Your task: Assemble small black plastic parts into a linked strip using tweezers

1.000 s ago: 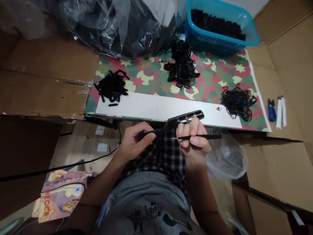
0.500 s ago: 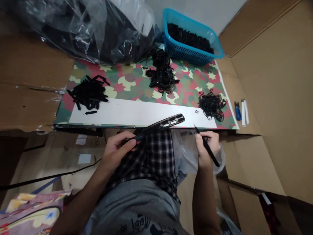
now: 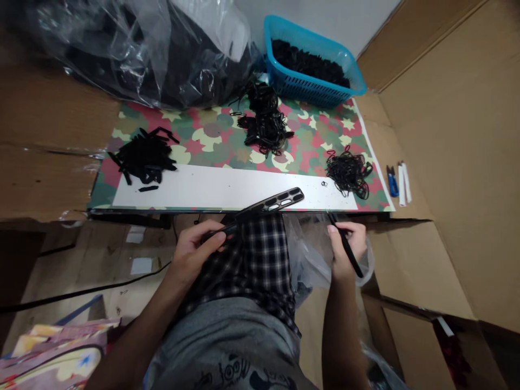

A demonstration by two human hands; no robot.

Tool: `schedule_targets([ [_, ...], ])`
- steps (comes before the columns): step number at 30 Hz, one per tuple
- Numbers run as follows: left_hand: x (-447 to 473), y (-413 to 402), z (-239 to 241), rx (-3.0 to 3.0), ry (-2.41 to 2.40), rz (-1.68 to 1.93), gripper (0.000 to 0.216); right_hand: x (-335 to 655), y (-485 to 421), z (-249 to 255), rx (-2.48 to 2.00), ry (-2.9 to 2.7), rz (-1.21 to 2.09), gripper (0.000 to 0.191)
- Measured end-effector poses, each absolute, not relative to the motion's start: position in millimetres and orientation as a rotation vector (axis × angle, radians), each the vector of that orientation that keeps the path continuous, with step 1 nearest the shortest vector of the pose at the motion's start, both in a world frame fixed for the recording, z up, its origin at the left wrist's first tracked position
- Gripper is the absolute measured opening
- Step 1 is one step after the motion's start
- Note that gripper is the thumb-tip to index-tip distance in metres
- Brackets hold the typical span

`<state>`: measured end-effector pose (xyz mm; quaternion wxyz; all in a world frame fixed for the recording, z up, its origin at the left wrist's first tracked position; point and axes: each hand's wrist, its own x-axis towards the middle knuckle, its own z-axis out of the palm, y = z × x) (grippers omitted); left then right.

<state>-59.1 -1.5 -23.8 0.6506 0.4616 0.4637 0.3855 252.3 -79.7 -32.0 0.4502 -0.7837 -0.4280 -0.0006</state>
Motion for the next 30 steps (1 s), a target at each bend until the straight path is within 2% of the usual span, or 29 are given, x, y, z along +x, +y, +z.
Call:
schedule_targets([
  [4, -61, -1, -23, 1.069, 1.012, 0.898, 0.017, 260, -86, -26, -1.935, -1.107, -0.049, 0.029],
  [7, -62, -1, -22, 1.100, 1.022, 0.904, 0.017, 259, -85, -21, -1.771, -1.097, -0.070, 0.023],
  [10, -59, -3, -18, 1.149, 1.052, 0.927, 0.017, 238, -77, -17, -1.438, -1.073, 0.101, 0.016],
  [14, -54, -7, -8, 1.251, 1.099, 0.998, 0.014, 184, -62, -4, -1.128, -1.225, 0.422, 0.016],
  [19, -53, -6, 2, 1.460, 1.082, 1.095, 0.009, 134, -48, 14, -1.016, -1.492, 0.564, 0.023],
  [30, -58, -1, -2, 1.704, 1.045, 1.173, 0.007, 129, -45, 10, -1.026, -1.670, 0.648, 0.022],
])
